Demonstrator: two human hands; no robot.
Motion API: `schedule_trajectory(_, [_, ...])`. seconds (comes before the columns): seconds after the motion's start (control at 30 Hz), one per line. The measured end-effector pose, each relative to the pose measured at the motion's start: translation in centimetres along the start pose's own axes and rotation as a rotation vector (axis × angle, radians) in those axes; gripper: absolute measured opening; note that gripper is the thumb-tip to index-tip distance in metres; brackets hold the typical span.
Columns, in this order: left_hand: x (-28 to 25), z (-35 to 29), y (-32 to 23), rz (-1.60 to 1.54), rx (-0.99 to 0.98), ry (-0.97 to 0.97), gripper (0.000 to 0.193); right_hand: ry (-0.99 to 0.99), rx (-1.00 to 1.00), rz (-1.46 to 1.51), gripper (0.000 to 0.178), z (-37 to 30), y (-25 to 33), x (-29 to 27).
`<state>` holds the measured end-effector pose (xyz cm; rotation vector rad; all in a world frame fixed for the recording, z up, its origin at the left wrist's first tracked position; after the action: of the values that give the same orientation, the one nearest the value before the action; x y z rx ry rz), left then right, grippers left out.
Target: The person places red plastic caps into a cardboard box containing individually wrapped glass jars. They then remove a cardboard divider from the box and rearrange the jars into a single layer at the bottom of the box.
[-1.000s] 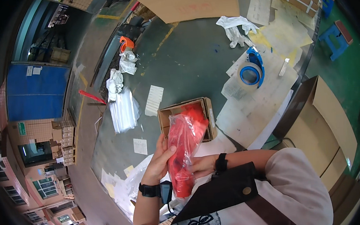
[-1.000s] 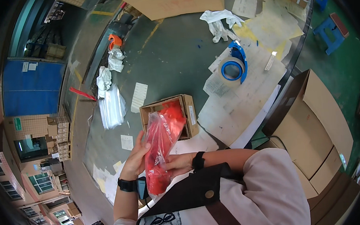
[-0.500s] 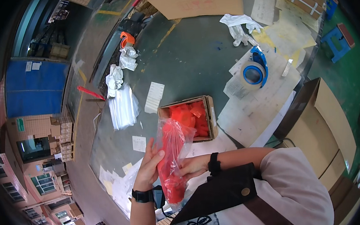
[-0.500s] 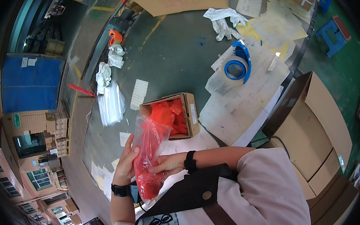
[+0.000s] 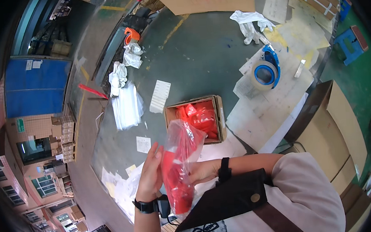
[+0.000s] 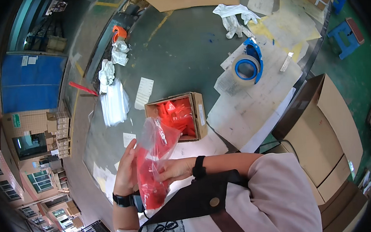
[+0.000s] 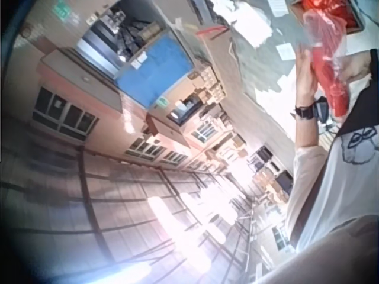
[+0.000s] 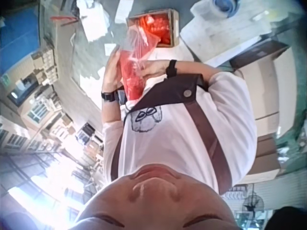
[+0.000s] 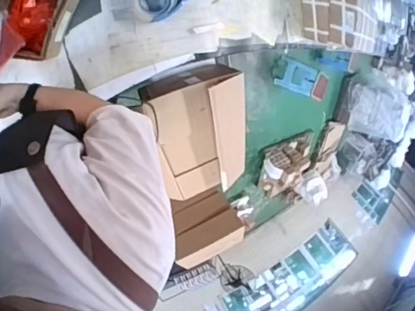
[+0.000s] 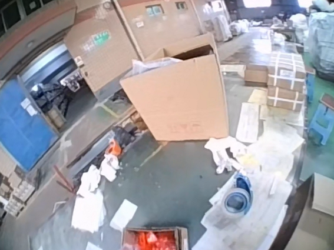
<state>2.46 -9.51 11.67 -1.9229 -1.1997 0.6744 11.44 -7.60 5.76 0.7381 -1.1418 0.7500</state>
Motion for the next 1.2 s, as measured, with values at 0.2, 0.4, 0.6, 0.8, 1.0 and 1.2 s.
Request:
schedule_trajectory(0.2, [-0.1, -0.6, -1.0, 0.030, 0.003, -0.048, 0.062, -0.026, -0.156, -0.175, 0.061, -0.1, 1.5, 2.2])
schedule_trajectory(0.4, [-0.8, -1.1, -1.1, 0.102, 0.033, -0.021, 0.063, -0.021, -0.154, -0.185, 0.053, 0.8, 1.5, 1.8])
schedule_trajectory(0.6, [-0.5, -1.6, -0.1, 0.040, 0.011, 0.101, 0.074, -0.114, 0.062, -0.064, 0.066, 1.4, -1.5, -1.5])
schedule_trajectory(0.8, [0.4, -3.2, -2.2, 0.294, 0.186, 0.158, 0.082, -0.122, -0.089, -0.367, 0.061, 1.6, 0.2, -0.8])
schedule_trajectory(1.0, [0.0, -3.0, 0.9, 0.201, -0.048, 0.121, 0.088, -0.108, 0.021, -0.150, 0.067, 1.3, -1.6, -0.4])
schedule_trajectory(1.2, [-0.2, -3.2, 1.1, 0.110, -0.086, 0.094, 0.094, -0.156, -0.023, -0.191, 0.064, 0.9, -0.8, -0.2])
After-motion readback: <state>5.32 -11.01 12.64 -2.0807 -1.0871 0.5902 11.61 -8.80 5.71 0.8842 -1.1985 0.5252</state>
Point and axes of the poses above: each hand's wrist, its own z-axis towards the middle knuckle, its own x-axis out of the palm, y = z × x, the point moved 10 cm from there along z, towards the middle knuckle, and after that the axes turned 8 degrees about z, right-handed, at the moved point
